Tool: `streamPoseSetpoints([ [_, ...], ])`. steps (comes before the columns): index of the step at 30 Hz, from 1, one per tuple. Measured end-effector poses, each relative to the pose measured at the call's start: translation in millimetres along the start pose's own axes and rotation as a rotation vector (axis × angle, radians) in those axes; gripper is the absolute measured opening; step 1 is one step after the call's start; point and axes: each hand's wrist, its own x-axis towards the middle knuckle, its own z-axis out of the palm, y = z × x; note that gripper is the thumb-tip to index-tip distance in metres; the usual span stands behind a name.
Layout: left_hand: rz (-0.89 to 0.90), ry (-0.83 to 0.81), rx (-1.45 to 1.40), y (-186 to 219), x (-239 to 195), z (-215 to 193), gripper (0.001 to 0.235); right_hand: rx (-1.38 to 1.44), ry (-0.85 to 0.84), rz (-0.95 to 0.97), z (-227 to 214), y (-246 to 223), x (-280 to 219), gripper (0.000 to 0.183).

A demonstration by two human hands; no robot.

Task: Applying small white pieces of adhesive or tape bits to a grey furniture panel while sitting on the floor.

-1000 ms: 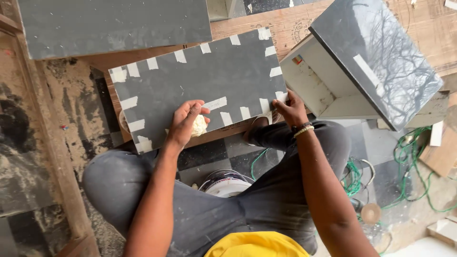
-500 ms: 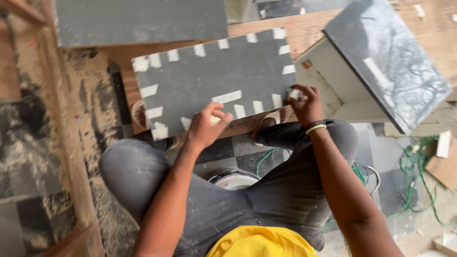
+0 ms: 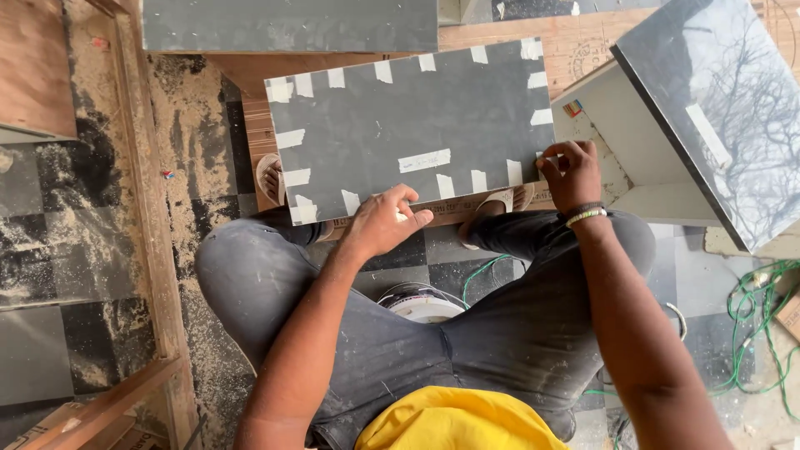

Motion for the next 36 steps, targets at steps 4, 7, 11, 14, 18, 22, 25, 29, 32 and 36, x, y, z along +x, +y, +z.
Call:
streamPoseSetpoints([
  [4,-0.036,-0.015,-0.022,5.4,3.2,-4.9,0.056,0.041,-0.012,-0.07,0.8,18.8,6.8,0.009],
  [7,-0.052,-0.017,-0.019,6.8,2.5,-6.7,0.056,0.125,0.021,-0.021,7.6,29.5,3.0,0.013],
  [11,-0.082,-0.029,-0.013,9.8,2.8,-8.8,0.056,0.17,0.074,0.053,13.2,26.3,1.3,0.016],
  [14,-0.095,-0.037,-0.028,9.4,1.4,-9.1,0.058,0.108,0.074,0.023,13.7,30.1,0.4,0.01],
  [18,-0.107,-0.037,-0.05,9.4,3.6,-10.7,0.059,0.018,0.052,-0.053,10.8,29.5,1.8,0.008],
  [22,-0.104,-0.026,-0.059,2.3,5.2,-7.9,0.06,0.1,0.107,0.033,16.4,12.8,0.4,0.01],
  [25,-0.074,-0.011,-0.06,-1.4,3.8,-6.9,0.06,0.089,0.184,-0.036,19.9,3.3,0.2,0.007],
  [29,-0.066,-0.028,-0.046,5.0,2.6,-7.3,0.06,-0.052,0.228,-0.163,29.1,21.4,2.0,0.009],
  [32,-0.087,-0.031,-0.034,3.4,0.1,-5.1,0.06,-0.175,0.201,-0.212,28.8,21.7,-2.9,0.009],
  [36,-0.058,-0.008,-0.022,1.7,-3.1,-3.8,0.061,-0.149,0.163,-0.245,17.6,20.4,-24.0,0.01],
])
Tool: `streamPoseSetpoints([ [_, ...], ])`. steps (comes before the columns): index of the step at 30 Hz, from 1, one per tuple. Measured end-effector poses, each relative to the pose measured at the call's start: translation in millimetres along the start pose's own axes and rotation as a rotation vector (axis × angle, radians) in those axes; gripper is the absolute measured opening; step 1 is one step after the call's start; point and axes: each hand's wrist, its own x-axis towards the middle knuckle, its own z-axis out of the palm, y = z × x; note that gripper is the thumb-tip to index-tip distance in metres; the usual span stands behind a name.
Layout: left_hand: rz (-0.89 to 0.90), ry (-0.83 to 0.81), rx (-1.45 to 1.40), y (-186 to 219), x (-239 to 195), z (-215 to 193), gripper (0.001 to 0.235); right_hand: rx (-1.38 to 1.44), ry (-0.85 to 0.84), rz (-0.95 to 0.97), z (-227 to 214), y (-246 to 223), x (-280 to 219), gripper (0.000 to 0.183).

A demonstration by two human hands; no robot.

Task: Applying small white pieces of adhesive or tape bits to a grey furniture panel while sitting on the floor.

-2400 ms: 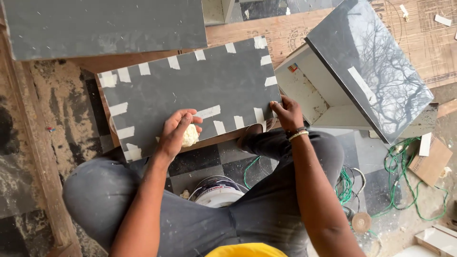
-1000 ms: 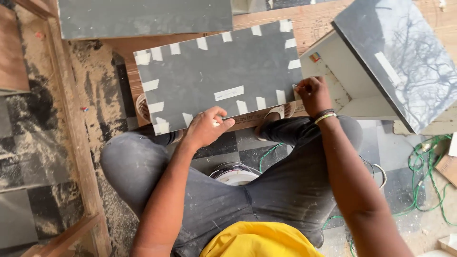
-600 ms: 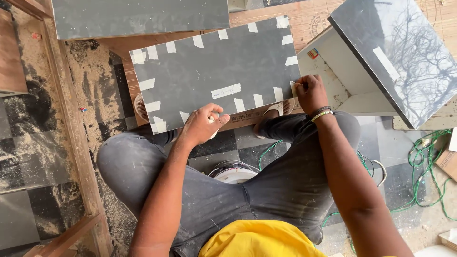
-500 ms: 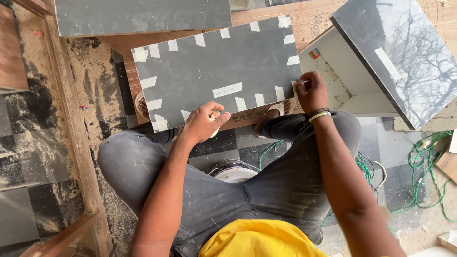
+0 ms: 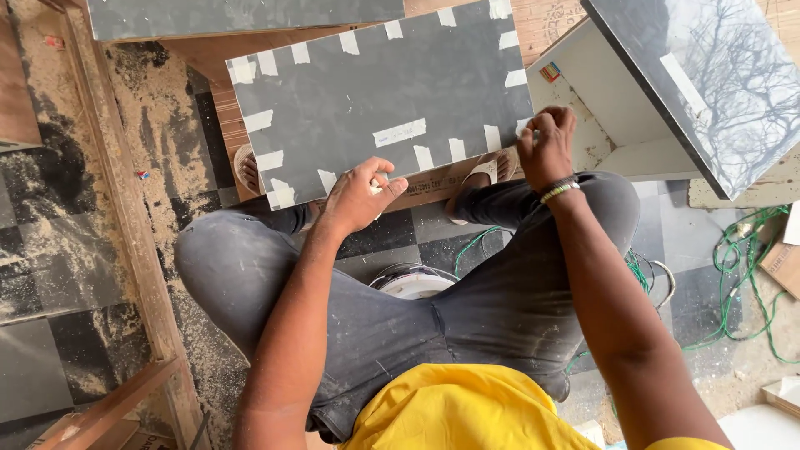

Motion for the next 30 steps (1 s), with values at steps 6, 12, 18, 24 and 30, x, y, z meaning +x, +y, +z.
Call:
streamPoseSetpoints([
  [6,0.063,-0.024,0.04,5.3,0.9,2.8,0.061,0.037,-0.259,0.217,-10.2,5.7,-29.8,0.019],
  [12,0.171,-0.015,-0.135,7.5,3.4,14.2,0.056,-0.441,-0.853,-0.15,49.2,44.9,-53.1,0.02],
  [18,0.28,-0.135,-0.435,0.6,6.8,34.0,0.058,0.14,-1.272,-0.241,29.5,-43.3,-42.3,0.016],
  [24,0.346,-0.231,-0.437,-3.5,3.0,50.9,0.049,0.985,-1.134,0.207,1.1,-105.9,-34.4,0.026],
  [30,0.164,-0.098,-0.511,-14.4,22.0,41.2,0.024,0.609,-0.567,0.309,-26.2,-81.6,-5.3,0.02],
])
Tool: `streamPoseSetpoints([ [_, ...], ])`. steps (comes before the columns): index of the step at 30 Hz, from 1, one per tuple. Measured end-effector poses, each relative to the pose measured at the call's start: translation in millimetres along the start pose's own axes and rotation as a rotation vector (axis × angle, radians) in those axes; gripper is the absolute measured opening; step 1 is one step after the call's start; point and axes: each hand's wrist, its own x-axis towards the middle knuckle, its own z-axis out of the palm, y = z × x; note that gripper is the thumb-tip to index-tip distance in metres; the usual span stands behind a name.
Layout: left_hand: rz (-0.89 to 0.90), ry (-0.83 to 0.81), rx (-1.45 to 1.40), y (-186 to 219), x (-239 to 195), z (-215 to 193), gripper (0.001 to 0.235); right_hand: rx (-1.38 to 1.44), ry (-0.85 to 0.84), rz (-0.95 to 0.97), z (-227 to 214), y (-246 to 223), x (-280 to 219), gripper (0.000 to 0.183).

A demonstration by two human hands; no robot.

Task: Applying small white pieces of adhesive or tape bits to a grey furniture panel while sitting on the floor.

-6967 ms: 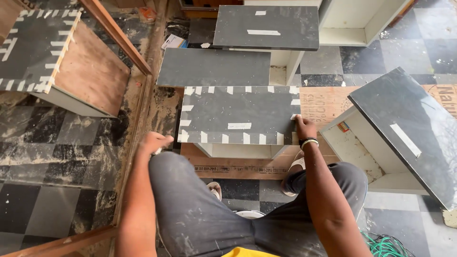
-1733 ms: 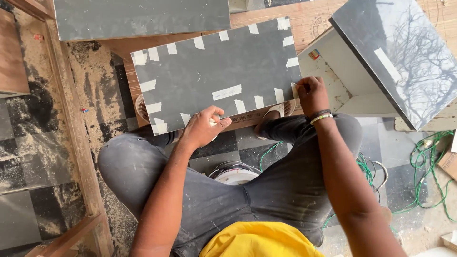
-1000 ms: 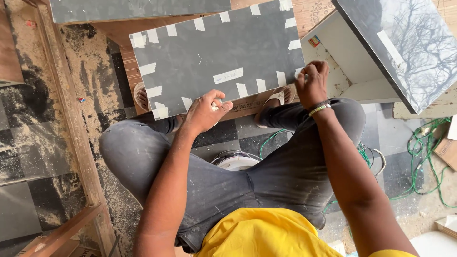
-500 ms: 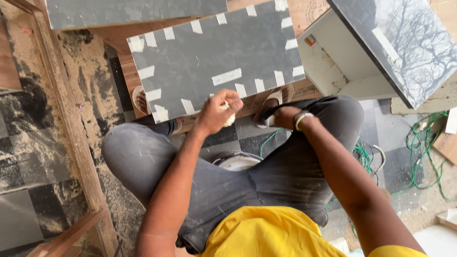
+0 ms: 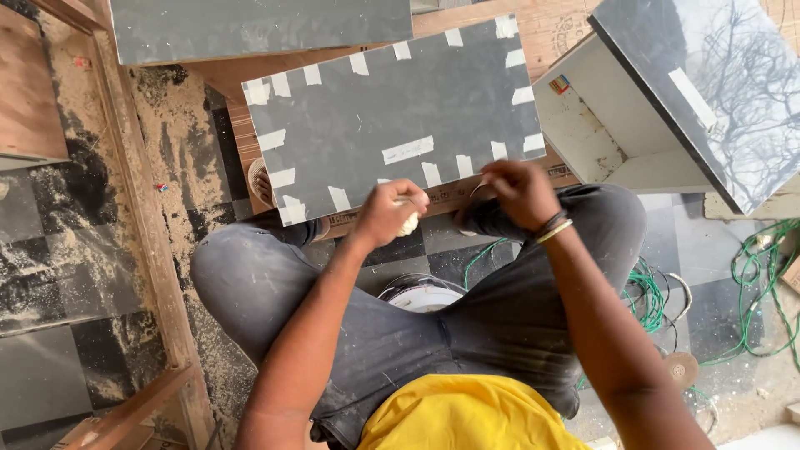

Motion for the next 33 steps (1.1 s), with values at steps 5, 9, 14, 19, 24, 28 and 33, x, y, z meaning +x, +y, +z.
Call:
streamPoseSetpoints([
  [5,-0.015,0.116,-0.181,12.5,1.3,-10.2,0.034,-0.286,0.38,-0.176,-23.8,6.8,23.1,0.019],
  [9,-0.027,0.247,-0.136,10.7,2.8,-13.1,0.036,-0.32,0.489,-0.196,-9.8,26.3,33.3,0.015],
  [14,-0.029,0.276,-0.055,9.6,0.0,-14.8,0.039,-0.373,0.444,-0.152,-14.8,24.9,34.9,0.007],
  [19,-0.074,0.26,0.036,21.0,2.8,-11.9,0.042,-0.486,0.369,-0.301,-23.9,31.1,36.3,0.005],
  [24,-0.035,0.286,0.083,18.4,2.7,-11.0,0.043,-0.22,0.472,-0.202,-7.5,18.4,32.4,0.009],
  [28,-0.03,0.28,0.116,16.6,-1.7,-11.7,0.043,-0.466,0.553,-0.207,-0.2,26.1,37.9,0.005],
  [33,-0.03,0.268,0.078,14.0,-1.1,-12.7,0.042,-0.635,0.561,-0.278,2.4,27.0,40.9,0.006],
])
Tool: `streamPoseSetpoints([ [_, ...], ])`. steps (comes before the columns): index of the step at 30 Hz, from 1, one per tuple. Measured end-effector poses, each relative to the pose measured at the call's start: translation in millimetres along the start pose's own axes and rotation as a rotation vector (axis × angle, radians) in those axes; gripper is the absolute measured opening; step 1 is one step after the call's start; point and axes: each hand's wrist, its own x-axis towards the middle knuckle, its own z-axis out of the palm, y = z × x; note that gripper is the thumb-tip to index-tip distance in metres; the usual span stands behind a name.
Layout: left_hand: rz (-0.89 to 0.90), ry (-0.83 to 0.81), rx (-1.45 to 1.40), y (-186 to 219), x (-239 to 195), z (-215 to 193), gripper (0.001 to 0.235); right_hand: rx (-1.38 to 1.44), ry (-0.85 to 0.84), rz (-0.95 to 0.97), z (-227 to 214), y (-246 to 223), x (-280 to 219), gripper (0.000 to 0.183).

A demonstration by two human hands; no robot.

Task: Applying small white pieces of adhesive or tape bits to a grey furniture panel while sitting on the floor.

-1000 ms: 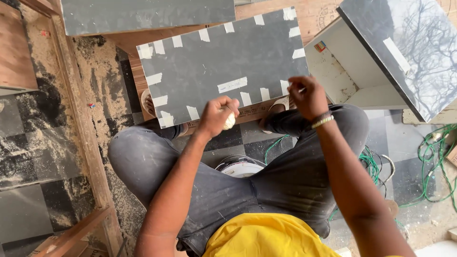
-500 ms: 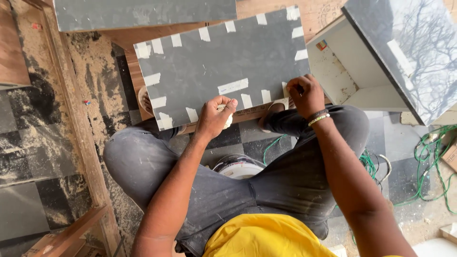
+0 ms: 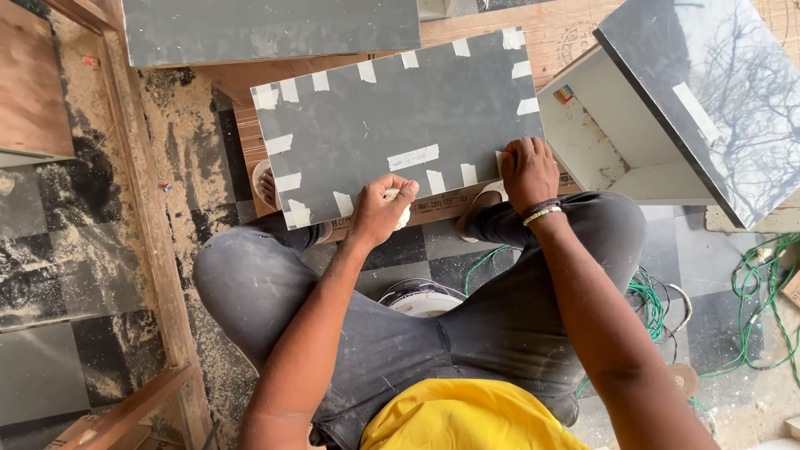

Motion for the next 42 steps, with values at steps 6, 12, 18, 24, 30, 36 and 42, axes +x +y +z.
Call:
streamPoseSetpoints([
  [6,-0.024,0.007,0.019,0.8,-3.8,1.1,0.043,0.221,0.001,0.152,-12.0,-9.7,-5.4,0.008],
  [12,0.007,0.031,0.07,1.7,-5.1,2.1,0.044,0.137,0.028,0.096,-0.9,0.7,-6.8,0.006],
  [18,0.005,0.028,0.068,0.2,-9.9,1.5,0.044,0.069,0.003,-0.038,1.5,14.1,-20.9,0.011],
  [24,0.004,0.015,-0.002,-1.1,-9.8,0.1,0.042,0.251,-0.442,0.202,-28.8,5.0,-36.2,0.017],
  [30,0.037,-0.187,-0.288,-19.3,-5.6,12.6,0.048,-0.157,-0.909,-0.066,58.9,56.3,-68.5,0.021],
  [36,0.257,-0.386,0.038,-18.4,-23.3,13.7,0.072,0.829,-1.197,-0.019,0.8,-35.9,-36.2,0.032],
  [42,0.16,-0.374,0.119,-20.0,-19.5,13.7,0.042,1.096,-1.076,0.241,13.8,-3.4,-38.1,0.031],
])
